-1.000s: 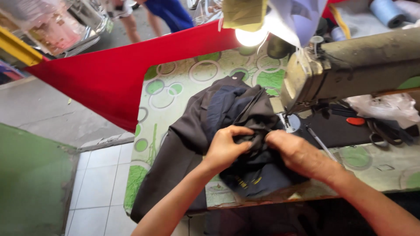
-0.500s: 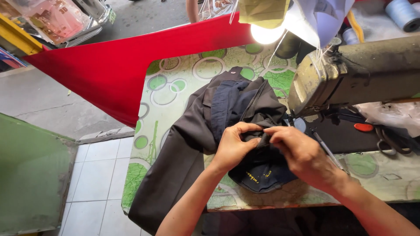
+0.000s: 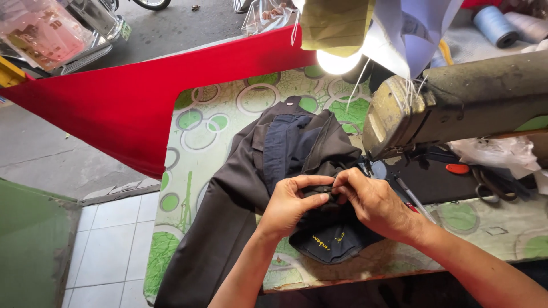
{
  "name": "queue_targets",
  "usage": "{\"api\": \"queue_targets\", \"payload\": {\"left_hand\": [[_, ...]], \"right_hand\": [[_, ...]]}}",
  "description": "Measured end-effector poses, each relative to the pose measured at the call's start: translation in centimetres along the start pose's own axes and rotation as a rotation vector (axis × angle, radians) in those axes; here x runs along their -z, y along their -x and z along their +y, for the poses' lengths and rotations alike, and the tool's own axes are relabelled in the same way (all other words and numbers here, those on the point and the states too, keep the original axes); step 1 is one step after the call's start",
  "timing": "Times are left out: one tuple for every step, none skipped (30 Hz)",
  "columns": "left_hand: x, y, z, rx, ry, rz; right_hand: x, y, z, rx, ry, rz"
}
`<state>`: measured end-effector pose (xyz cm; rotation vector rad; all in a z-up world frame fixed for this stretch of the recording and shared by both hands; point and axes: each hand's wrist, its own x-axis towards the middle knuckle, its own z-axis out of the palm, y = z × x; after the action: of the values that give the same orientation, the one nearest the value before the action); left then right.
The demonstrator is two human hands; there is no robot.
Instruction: Trimming loose threads from a pair of trousers using a hand-held thread cutter at a sewing workstation.
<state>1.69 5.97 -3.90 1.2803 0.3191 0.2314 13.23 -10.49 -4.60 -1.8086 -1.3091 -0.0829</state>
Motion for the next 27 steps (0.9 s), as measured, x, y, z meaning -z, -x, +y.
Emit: {"api": "queue_targets", "payload": {"left_hand": [[0.1, -0.2, -0.3, -0.004, 0.003, -0.004], [0.2, -0.4, -0.6, 0.007, 0.022, 0.006], [0.2, -0.6, -0.9, 0.017, 0.04, 0.017], [0.0, -0.4, -0.5, 0.017, 0.04, 0.011], [-0.3, -0.2, -0.1, 0.014, 0.016, 0.038], [-0.6, -0.1, 0.3, 0.009, -0.009, 0.064], [-0.3, -0.5, -0.3, 0.007, -0.01, 0.059], [0.1, -0.8, -0.9, -0.007, -0.032, 0.099], [0.4, -1.2, -1.5, -0.02, -0.055, 0.139], [0.4, -1.1, -1.3, -0.021, -0.055, 0.14], [0.3, -0.9, -1.2, -0.024, -0.086, 0.162], [0.2, -0.9, -1.0, -0.027, -0.116, 0.184], [0.1, -0.9, -0.7, -0.029, -0.117, 0.182], [0.0, -0.8, -0.5, -0.064, -0.138, 0.197], [-0.1, -0.6, -0.3, -0.098, -0.16, 0.212], [-0.2, -0.7, -0.5, -0.087, -0.157, 0.211], [-0.3, -0.7, -0.8, -0.099, -0.14, 0.202], [-0.1, -0.6, -1.0, -0.116, -0.124, 0.205], [-0.1, -1.0, -1.5, -0.109, -0.12, 0.215], [0.1, -1.2, -2.0, -0.117, -0.06, 0.187], [0.3, -1.3, -2.6, -0.125, 0.001, 0.16], [0.3, -1.2, -2.7, -0.117, 0.001, 0.178], [0.3, -1.1, -2.8, -0.119, 0.042, 0.166], [0.3, -1.3, -2.8, -0.127, 0.082, 0.15], [0.4, -1.3, -3.0, -0.124, 0.083, 0.164], [0.5, -1.3, -3.1, -0.131, 0.074, 0.146], [0.5, -1.3, -3.2, -0.137, 0.064, 0.128]], "right_hand": [[0.1, -0.4, 0.2, 0.002, 0.006, 0.001], [0.2, -0.7, 0.4, -0.053, -0.024, -0.011], [0.4, -1.1, 0.6, -0.108, -0.055, -0.022], [0.2, -1.4, 0.9, -0.11, -0.051, -0.018], [0.1, -1.7, 1.1, -0.09, -0.012, -0.033], [0.0, -2.0, 1.4, -0.068, 0.027, -0.047], [0.0, -2.3, 1.1, -0.069, 0.03, -0.043], [-0.1, -2.7, 0.8, -0.09, 0.005, -0.043], [-0.1, -3.1, 0.5, -0.111, -0.019, -0.044], [-0.3, -3.1, 0.5, -0.11, -0.02, -0.043], [-0.6, -3.2, 0.5, -0.132, -0.074, -0.023], [-0.7, -3.3, 0.5, -0.153, -0.127, -0.003], [-0.7, -3.5, 0.7, -0.153, -0.126, -0.001], [-0.8, -3.4, 0.8, -0.226, -0.226, 0.006], [-0.9, -3.3, 1.0, -0.299, -0.327, 0.014], [-0.9, -3.2, 1.1, -0.31, -0.327, 0.011], [-0.9, -3.0, 1.3, -0.351, -0.441, 0.065], [-1.1, -3.1, 1.4, -0.384, -0.558, 0.111], [-1.0, -3.1, 1.6, -0.389, -0.562, 0.101], [-1.3, -3.0, 1.8, -0.391, -0.539, 0.107], [-1.5, -2.8, 2.0, -0.392, -0.515, 0.112], [-1.4, -2.8, 1.7, -0.398, -0.526, 0.096], [-1.3, -2.9, 1.4, -0.392, -0.511, 0.116], [-1.1, -3.1, 1.2, -0.382, -0.492, 0.14], [-1.0, -3.1, 1.1, -0.383, -0.5, 0.128], [-0.8, -3.1, 1.1, -0.278, -0.385, 0.147], [-0.5, -3.1, 1.0, -0.171, -0.271, 0.167]]}}
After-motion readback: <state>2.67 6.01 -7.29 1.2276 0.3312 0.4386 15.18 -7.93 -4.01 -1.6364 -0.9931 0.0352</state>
